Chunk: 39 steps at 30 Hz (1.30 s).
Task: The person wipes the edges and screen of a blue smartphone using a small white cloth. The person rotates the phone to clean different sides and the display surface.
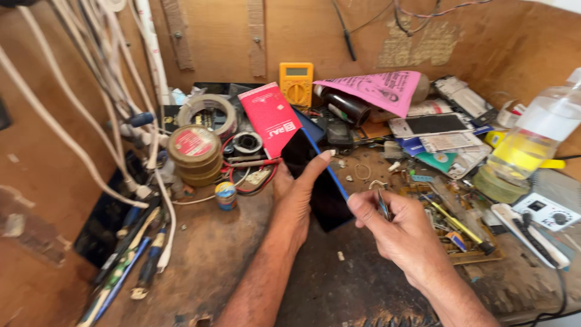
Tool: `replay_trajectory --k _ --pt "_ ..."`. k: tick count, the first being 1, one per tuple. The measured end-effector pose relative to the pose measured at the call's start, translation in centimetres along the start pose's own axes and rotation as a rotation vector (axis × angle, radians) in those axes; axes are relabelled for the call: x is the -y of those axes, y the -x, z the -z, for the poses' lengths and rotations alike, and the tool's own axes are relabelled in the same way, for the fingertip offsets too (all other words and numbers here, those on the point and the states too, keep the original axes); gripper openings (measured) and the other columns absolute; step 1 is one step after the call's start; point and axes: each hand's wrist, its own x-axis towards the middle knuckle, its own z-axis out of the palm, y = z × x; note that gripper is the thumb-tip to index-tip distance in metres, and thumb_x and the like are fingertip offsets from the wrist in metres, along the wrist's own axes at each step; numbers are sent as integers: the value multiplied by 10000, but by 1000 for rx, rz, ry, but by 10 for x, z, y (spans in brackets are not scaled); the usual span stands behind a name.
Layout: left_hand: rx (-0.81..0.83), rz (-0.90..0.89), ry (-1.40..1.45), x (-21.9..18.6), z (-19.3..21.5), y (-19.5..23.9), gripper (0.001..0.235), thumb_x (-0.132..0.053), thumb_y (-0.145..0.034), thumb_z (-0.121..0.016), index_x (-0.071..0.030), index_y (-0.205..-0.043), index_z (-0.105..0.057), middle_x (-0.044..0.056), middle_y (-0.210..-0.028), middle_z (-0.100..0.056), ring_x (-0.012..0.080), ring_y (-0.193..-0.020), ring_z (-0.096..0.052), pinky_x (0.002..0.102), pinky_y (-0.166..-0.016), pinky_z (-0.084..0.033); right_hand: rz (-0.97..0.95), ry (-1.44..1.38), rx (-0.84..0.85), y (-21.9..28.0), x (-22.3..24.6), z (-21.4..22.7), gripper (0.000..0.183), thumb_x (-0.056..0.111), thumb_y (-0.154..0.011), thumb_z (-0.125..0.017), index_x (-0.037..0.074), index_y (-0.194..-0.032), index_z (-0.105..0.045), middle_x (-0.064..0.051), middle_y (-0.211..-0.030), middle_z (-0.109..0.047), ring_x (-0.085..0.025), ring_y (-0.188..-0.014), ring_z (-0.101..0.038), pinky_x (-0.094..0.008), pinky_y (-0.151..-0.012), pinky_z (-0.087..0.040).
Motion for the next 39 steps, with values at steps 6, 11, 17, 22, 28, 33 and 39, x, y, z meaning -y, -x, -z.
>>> replay_trajectory --k 6,11,17,22,28,33,39 --pt "-62 71 -35 1 -1 -3 704 -225 -762 -816 -62 -1379 -518 69 -1297 -650 179 -1190 -623 349 -1026 -494 -89 -190 101 -3 -6 22 572 508 -1060 -482 12 -1221 -717 -22 -815 -569 -68 -545 -380 -246 -411 -304" --pt "-33 40 -17 0 -3 -2 671 -218 -773 -809 -29 -1359 -543 81 -1262 -654 181 -1145 -625 355 -1004 -497 22 165 23 2 -4 13 368 293 -927 -661 35 -1181 -733 -31 -734 -663 -92 -547 -521 -256 -481 -448" --pt "-53 -19 -55 -2 -6 -1 646 -216 -768 -805 -46 -1337 -551 63 -1246 -665 154 -1133 -634 330 -1005 -491 124 179 -128 13 16 0 297 197 -881 -752 48 -1134 -794 -59 -694 -679 -114 -469 -564 -279 -403 -438" --pt "-110 29 -76 -2 -8 -1 620 -228 -754 -811 -40 -1293 -570 65 -1191 -685 152 -1074 -655 329 -949 -521 295 217 -222 25 28 -7 329 114 -812 -771 84 -1137 -808 -38 -696 -700 -94 -419 -590 -249 -373 -471" --pt "-185 53 -117 5 -6 -1 551 -230 -752 -824 -32 -1217 -604 55 -1091 -695 144 -963 -657 324 -854 -539 244 191 -310 27 26 -15 261 136 -825 -803 67 -1076 -815 -45 -751 -786 -81 -452 -609 -259 -376 -476" --pt "-221 89 -132 6 -6 -3 511 -236 -747 -829 -44 -1167 -612 55 -1061 -713 138 -943 -673 312 -842 -548 289 211 -352 26 22 -14 274 103 -801 -779 67 -1071 -808 -34 -742 -805 -63 -471 -620 -250 -377 -485" --pt "-234 70 -159 5 -8 -2 516 -213 -738 -839 -31 -1166 -615 62 -1054 -720 139 -931 -679 311 -826 -557 259 222 -322 25 22 -12 213 145 -828 -809 58 -1022 -819 -42 -694 -794 -70 -456 -591 -252 -392 -467"
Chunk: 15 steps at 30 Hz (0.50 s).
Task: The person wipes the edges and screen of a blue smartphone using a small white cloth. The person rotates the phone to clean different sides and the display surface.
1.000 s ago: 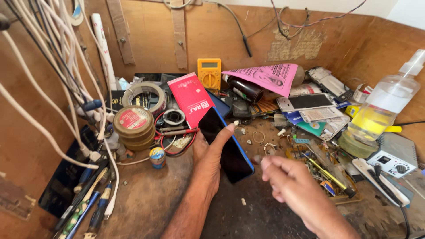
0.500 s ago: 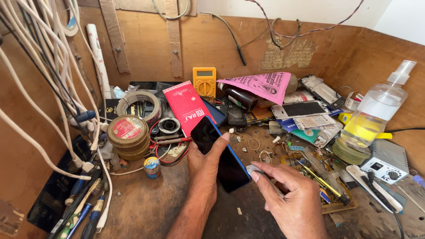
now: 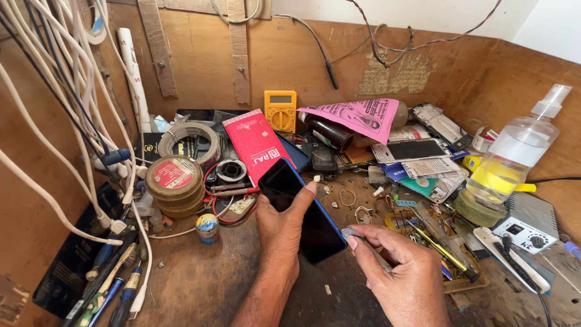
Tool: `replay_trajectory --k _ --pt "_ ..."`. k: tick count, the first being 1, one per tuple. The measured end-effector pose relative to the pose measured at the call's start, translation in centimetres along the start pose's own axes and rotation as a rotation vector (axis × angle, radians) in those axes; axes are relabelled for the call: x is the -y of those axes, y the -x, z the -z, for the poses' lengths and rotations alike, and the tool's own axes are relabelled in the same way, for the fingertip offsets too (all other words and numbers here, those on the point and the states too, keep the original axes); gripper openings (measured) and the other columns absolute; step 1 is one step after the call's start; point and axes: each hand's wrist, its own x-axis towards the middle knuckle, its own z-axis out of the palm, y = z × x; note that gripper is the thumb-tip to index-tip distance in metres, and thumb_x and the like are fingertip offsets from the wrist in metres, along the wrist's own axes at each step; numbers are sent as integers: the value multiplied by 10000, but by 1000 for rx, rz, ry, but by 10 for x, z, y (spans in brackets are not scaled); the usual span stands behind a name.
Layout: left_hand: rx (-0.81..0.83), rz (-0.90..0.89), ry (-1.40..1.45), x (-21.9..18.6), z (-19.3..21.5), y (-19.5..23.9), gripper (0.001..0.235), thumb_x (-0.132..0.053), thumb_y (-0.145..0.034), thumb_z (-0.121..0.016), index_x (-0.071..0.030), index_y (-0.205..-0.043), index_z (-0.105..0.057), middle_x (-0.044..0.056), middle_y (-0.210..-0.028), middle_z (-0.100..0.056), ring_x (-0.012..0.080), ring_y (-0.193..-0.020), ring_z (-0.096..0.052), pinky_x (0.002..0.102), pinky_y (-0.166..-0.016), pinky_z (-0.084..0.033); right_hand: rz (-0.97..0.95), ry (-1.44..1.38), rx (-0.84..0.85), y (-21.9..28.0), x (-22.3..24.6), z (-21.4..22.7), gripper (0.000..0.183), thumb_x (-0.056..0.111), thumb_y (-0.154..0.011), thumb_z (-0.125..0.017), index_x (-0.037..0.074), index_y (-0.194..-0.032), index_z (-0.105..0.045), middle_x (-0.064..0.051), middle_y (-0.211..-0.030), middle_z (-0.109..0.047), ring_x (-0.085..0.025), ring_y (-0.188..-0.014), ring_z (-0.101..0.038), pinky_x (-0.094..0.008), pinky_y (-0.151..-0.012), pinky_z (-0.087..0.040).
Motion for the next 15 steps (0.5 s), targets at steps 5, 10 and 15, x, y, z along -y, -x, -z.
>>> replay_trajectory --k 5,10,15 --pt "-17 -3 29 0 -2 1 510 -185 -733 -849 -11 -1147 -609 71 -1036 -717 142 -900 -679 313 -799 -565 -66 4 6 0 -3 -1 246 146 -831 -805 77 -1068 -817 -49 -732 -794 -85 -498 -623 -274 -402 -503" --pt "-47 -8 1 -1 -4 2 518 -188 -723 -859 -14 -1137 -601 70 -1030 -715 145 -892 -683 313 -795 -572 231 97 -38 -1 -5 0 215 105 -810 -791 44 -1016 -807 -55 -873 -839 -91 -764 -775 -253 -669 -624" --pt "-49 -80 -41 -3 -4 5 557 -180 -705 -863 -31 -1171 -594 65 -1050 -714 146 -911 -677 313 -818 -567 214 210 -56 0 -2 2 206 105 -778 -797 44 -975 -799 -89 -911 -834 -127 -820 -818 -286 -691 -632"
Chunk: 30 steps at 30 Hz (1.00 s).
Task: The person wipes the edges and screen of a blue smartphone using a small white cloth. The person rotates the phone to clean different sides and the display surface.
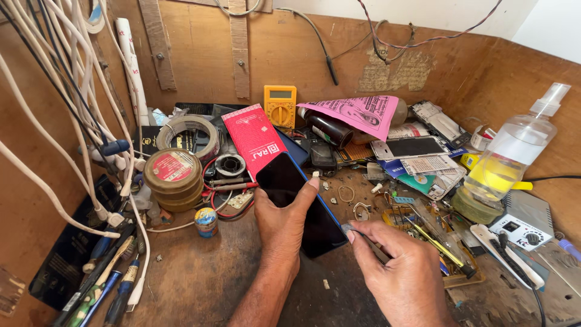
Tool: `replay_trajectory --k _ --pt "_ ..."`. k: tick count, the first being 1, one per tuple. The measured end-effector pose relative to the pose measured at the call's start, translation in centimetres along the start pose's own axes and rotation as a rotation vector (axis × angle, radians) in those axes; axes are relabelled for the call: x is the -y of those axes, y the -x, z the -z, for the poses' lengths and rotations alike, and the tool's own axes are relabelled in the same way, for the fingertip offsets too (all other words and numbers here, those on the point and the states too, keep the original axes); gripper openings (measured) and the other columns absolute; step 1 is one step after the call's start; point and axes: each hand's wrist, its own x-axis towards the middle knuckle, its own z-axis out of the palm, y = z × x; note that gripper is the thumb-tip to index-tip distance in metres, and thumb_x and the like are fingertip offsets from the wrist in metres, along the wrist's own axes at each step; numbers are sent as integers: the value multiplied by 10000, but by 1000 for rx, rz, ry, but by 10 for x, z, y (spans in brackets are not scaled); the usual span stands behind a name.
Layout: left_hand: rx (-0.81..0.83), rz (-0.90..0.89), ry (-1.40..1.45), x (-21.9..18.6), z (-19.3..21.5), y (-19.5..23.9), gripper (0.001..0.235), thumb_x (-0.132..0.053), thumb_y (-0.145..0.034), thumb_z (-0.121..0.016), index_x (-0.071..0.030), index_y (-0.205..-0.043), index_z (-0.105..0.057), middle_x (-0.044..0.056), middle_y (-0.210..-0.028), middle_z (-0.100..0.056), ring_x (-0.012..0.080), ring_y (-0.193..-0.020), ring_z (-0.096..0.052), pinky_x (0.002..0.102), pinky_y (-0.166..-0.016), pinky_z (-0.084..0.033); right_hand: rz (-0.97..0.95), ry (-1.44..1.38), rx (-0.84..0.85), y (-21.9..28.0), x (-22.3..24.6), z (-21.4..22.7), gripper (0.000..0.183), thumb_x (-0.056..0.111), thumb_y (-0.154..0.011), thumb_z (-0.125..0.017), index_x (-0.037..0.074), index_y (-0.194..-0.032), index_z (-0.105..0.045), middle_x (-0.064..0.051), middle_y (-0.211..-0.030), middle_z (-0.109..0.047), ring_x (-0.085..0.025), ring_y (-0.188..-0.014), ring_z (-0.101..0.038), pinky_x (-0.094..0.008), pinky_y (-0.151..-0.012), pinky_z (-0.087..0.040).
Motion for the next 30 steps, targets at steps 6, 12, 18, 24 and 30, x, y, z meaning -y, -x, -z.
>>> replay_trajectory --k 6,12,18,24,30 --pt "-3 -45 23 -2 -3 1 586 -142 -702 -865 -32 -1201 -578 68 -1085 -713 148 -941 -686 315 -846 -573 17 48 -24 0 7 -4 179 93 -791 -788 29 -958 -789 -122 -893 -820 -163 -838 -827 -294 -724 -627" --pt "15 -105 37 -1 -4 2 548 -116 -724 -854 -48 -1197 -587 52 -1077 -704 143 -941 -678 314 -854 -567 93 58 -52 -1 6 -7 177 83 -791 -783 22 -956 -777 -129 -898 -814 -174 -826 -822 -304 -711 -619" --pt "-2 -72 -4 0 -4 1 535 -122 -726 -852 -56 -1185 -585 44 -1037 -703 136 -905 -672 311 -831 -567 195 18 -58 -2 -5 -12 160 82 -827 -768 28 -978 -766 -112 -903 -811 -135 -782 -805 -279 -674 -610" --pt "-27 19 73 1 2 -2 529 -187 -752 -875 -20 -1173 -600 52 -1055 -700 139 -920 -652 316 -827 -554 -411 -707 36 -9 -33 -5 216 163 -967 -748 -31 -1056 -717 -92 -776 -679 -98 -419 -491 -251 -333 -340" --pt "160 33 200 8 3 -1 510 -248 -810 -829 -35 -1217 -609 45 -1089 -693 134 -966 -648 310 -849 -551 242 -483 237 -18 -41 -22 280 183 -851 -847 -4 -973 -678 3 -852 -723 -17 -723 -601 -223 -616 -493"
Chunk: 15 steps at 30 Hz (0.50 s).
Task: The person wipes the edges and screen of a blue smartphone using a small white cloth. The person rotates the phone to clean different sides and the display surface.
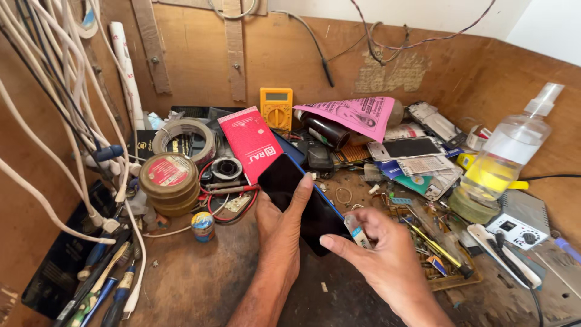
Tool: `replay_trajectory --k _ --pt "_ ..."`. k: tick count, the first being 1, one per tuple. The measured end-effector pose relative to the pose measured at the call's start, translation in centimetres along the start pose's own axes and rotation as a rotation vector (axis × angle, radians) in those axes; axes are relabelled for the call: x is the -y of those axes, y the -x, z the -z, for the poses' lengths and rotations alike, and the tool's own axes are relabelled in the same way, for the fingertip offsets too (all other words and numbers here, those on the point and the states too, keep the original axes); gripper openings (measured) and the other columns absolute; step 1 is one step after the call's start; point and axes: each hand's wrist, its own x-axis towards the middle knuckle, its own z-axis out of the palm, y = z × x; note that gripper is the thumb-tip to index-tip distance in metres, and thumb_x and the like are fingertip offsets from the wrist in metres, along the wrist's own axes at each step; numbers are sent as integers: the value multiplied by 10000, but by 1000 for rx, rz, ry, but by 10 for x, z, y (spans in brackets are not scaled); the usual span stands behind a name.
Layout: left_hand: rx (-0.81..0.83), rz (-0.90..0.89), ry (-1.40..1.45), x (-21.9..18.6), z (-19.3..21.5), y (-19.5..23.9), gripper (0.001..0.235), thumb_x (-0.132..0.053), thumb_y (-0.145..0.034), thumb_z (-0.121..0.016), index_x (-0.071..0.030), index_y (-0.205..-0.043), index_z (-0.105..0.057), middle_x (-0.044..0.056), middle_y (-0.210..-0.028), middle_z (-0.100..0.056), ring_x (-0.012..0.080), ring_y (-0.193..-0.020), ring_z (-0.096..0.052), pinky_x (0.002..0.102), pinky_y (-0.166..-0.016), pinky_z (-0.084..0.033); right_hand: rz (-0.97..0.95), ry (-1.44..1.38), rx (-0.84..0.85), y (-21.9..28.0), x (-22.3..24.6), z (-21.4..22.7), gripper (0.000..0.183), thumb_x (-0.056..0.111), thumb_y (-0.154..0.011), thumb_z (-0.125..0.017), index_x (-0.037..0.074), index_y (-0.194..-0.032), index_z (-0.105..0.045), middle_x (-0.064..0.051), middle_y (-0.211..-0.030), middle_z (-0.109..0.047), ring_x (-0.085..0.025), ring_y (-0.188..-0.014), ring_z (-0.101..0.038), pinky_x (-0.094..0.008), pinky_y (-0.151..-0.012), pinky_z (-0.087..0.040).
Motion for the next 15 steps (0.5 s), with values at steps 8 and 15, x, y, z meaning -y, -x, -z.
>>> replay_trajectory --k 8,15 --pt "300 291 268 -4 17 -19 725 -677 -938 -465 -50 -1276 -602 146 -1189 -730 273 -1060 -711 452 -858 -588 -368 440 -116 -34 11 38 222 224 -718 -907 78 -845 -799 0 -594 -658 -69 -553 -477 -267 -517 -404" --pt "458 661 291 -20 23 -16 450 -296 -986 -598 76 -1238 -595 213 -1241 -688 291 -1135 -693 507 -1018 -586 -66 534 44 -58 25 75 229 137 -695 -890 105 -910 -817 -2 -836 -804 -88 -795 -721 -273 -750 -556"
